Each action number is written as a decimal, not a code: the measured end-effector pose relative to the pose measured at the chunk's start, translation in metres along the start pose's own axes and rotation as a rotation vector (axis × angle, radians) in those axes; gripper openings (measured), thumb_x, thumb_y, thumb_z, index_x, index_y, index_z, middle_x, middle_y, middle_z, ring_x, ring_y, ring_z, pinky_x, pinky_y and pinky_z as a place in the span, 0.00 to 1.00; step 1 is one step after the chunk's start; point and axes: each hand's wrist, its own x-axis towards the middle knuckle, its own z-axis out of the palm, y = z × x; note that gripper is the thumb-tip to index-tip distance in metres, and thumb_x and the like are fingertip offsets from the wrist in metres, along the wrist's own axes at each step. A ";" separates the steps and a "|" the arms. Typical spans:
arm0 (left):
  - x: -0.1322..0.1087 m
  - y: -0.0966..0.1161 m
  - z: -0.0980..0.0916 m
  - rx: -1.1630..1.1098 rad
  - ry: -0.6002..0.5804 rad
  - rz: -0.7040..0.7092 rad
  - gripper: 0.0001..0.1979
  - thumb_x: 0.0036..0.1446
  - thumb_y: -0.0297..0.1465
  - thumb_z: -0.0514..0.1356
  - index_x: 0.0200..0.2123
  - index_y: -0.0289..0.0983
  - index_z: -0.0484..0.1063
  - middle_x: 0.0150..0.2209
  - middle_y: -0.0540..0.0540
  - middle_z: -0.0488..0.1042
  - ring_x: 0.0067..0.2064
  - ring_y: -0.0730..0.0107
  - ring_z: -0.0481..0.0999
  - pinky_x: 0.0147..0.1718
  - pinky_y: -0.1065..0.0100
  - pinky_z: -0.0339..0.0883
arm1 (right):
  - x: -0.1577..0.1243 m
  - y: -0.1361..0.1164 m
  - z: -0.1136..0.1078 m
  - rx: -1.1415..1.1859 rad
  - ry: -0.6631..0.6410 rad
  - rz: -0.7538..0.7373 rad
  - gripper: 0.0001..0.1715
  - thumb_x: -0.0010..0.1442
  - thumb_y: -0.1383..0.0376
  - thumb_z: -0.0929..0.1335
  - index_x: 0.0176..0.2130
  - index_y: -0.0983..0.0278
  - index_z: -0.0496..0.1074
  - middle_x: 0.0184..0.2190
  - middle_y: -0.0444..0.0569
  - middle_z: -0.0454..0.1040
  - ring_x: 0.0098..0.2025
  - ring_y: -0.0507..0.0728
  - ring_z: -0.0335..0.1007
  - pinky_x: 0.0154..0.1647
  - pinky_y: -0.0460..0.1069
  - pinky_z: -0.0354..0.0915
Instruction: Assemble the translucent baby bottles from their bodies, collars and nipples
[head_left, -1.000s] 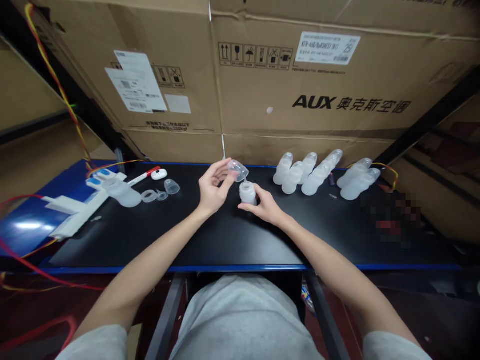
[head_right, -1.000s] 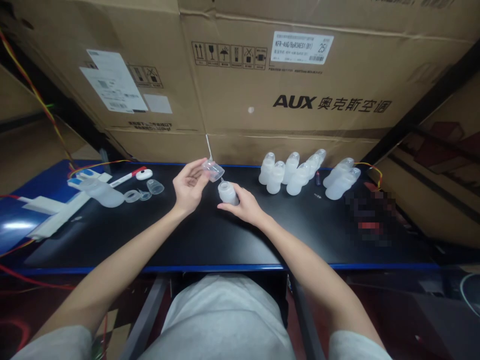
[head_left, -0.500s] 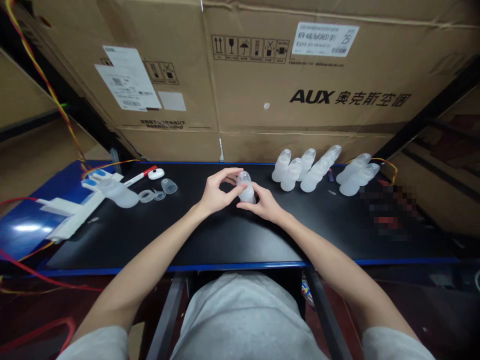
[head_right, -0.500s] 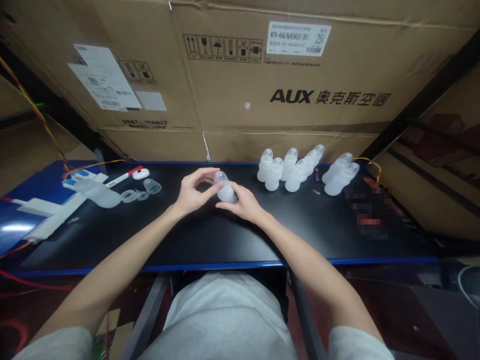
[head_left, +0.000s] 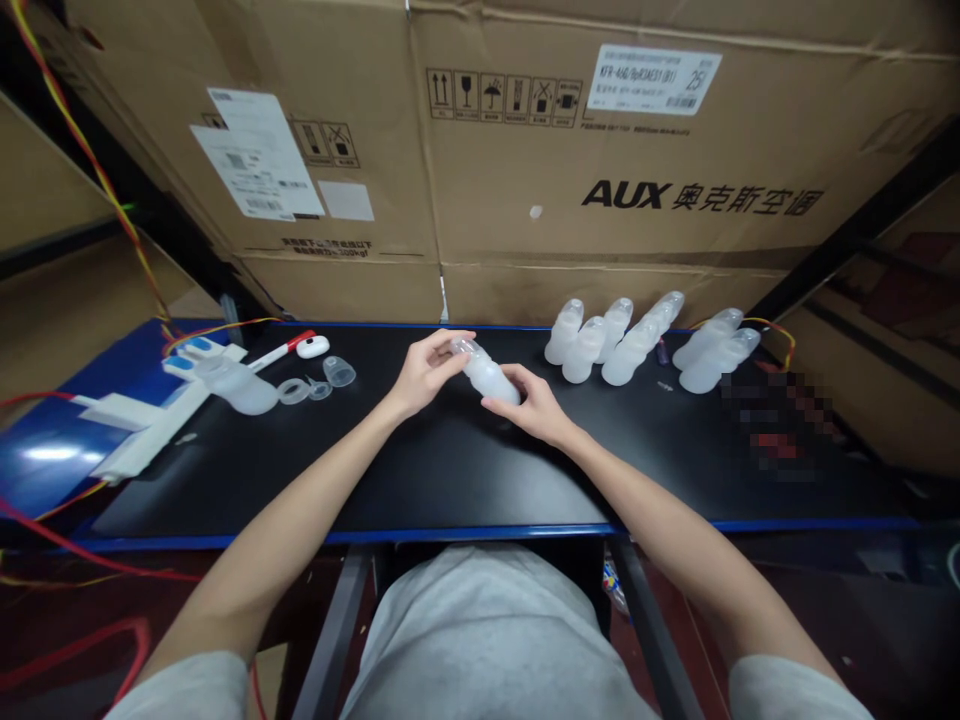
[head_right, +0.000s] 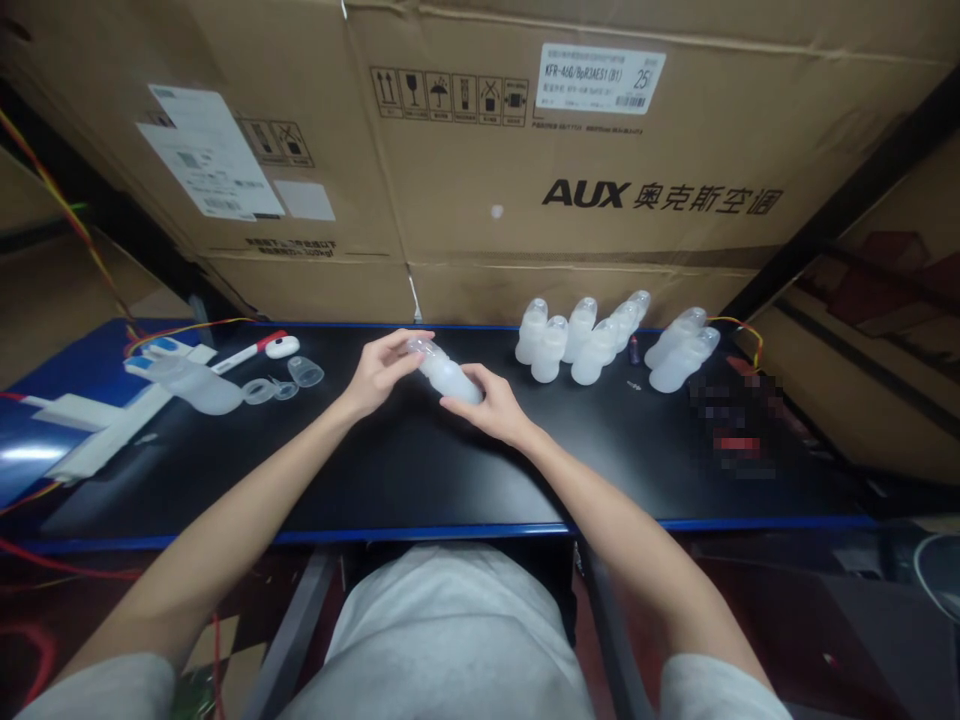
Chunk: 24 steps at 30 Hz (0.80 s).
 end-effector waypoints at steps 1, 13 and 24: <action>0.003 -0.003 -0.006 -0.033 -0.004 -0.018 0.21 0.61 0.44 0.73 0.51 0.38 0.83 0.47 0.39 0.87 0.47 0.53 0.88 0.48 0.55 0.84 | 0.000 -0.003 -0.002 -0.019 0.047 -0.018 0.34 0.60 0.46 0.80 0.57 0.61 0.77 0.52 0.53 0.84 0.50 0.64 0.81 0.55 0.60 0.76; 0.004 0.012 -0.022 -0.059 -0.199 -0.242 0.32 0.45 0.39 0.83 0.53 0.36 0.87 0.48 0.37 0.89 0.43 0.54 0.90 0.48 0.55 0.86 | 0.002 -0.018 -0.029 -0.121 0.118 -0.207 0.31 0.61 0.47 0.80 0.55 0.61 0.80 0.51 0.53 0.85 0.48 0.63 0.82 0.53 0.58 0.76; 0.002 0.009 -0.019 0.022 -0.237 -0.303 0.32 0.40 0.41 0.84 0.50 0.40 0.90 0.45 0.39 0.90 0.42 0.53 0.89 0.48 0.53 0.84 | 0.002 -0.013 -0.032 -0.183 0.050 -0.260 0.30 0.62 0.47 0.80 0.56 0.60 0.81 0.52 0.54 0.85 0.50 0.64 0.83 0.55 0.58 0.76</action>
